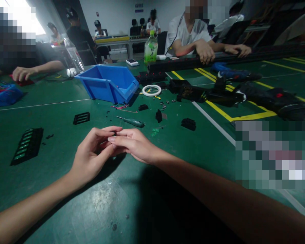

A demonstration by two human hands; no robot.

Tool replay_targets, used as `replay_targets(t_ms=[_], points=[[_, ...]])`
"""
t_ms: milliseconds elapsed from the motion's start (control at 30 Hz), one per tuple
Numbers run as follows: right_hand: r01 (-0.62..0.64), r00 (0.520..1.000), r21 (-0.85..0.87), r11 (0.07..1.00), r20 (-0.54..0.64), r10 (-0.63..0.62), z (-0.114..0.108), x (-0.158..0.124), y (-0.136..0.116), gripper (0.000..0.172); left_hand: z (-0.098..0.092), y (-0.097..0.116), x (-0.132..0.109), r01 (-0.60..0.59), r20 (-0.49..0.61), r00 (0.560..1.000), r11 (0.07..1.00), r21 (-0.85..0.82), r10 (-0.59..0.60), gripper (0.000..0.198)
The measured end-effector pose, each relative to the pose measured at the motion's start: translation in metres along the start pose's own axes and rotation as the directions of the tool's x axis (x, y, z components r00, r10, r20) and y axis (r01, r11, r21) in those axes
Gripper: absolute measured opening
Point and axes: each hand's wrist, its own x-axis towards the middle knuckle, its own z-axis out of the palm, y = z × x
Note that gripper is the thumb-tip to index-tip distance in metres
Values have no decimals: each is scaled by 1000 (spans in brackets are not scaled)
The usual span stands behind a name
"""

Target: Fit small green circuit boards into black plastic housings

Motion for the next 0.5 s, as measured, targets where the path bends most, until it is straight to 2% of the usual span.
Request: replay_targets(t_ms=[267, 500], points=[[19, 1000, 36, 999, 17, -19, 2, -2, -2, 25, 0, 2, 2, -12, -4, 1000, 1000, 29, 12, 19], [43, 999, 188, 981, 16, -47, -1, 3, 3, 22, 2, 3, 2, -17, -27, 1000, 1000, 3, 17, 23]])
